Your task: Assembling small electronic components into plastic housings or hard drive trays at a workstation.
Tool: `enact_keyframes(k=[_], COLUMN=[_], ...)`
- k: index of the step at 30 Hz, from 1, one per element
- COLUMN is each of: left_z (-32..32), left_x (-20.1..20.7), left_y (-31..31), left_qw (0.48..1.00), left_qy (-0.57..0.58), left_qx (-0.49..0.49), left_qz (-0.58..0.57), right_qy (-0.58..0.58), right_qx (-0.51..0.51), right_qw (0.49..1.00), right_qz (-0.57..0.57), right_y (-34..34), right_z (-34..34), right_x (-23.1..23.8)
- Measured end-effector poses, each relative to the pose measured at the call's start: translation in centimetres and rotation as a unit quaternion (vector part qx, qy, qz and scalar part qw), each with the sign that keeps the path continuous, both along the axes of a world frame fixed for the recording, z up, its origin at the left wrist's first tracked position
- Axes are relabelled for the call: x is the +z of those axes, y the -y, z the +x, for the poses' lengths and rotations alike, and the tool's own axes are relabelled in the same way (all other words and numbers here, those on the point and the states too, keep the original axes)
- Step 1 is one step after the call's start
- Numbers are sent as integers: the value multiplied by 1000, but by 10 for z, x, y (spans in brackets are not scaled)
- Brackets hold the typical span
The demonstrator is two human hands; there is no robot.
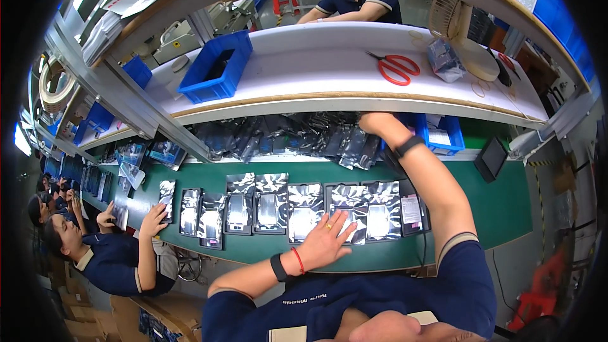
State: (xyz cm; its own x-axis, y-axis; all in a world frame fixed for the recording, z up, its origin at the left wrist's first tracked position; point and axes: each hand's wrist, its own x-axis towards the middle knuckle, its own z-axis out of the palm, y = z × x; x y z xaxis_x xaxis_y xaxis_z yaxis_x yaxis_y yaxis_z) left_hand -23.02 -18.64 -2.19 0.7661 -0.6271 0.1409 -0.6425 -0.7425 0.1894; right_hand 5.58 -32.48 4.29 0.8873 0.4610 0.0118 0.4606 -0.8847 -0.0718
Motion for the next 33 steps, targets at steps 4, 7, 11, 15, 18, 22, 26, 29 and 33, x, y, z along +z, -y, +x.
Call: enact_keyframes(k=[4,7,11,15,18,22,26,29,33], left_z=[-13,-15,-20,-21,-18,-17,-9,-12,-22], left_x=[-4,-5,-10,-17,-16,-12,-21,-21,-13], left_y=[-2,-1,-1,2,1,0,2,-1,-10], left_qw=[998,996,994,994,994,995,995,994,983], left_qy=[-52,-72,-90,-86,-80,-52,-38,-30,-76], left_qx=[43,54,53,62,74,88,82,101,103], left_qz=[-8,-6,-30,-21,-14,-19,-34,-22,-131], right_qy=[10,23,20,5,81,189,195,139,-1], right_qx=[11,23,34,34,200,222,121,54,94], right_qw=[996,995,993,993,974,945,969,988,990], right_qz=[83,99,109,111,74,149,92,39,108], right_y=[-20,-29,-31,-19,-2,60,140,162,150], right_z=[33,39,28,3,-42,-164,-225,-248,-255], right_x=[-3,7,6,-4,1,24,-13,-50,-53])
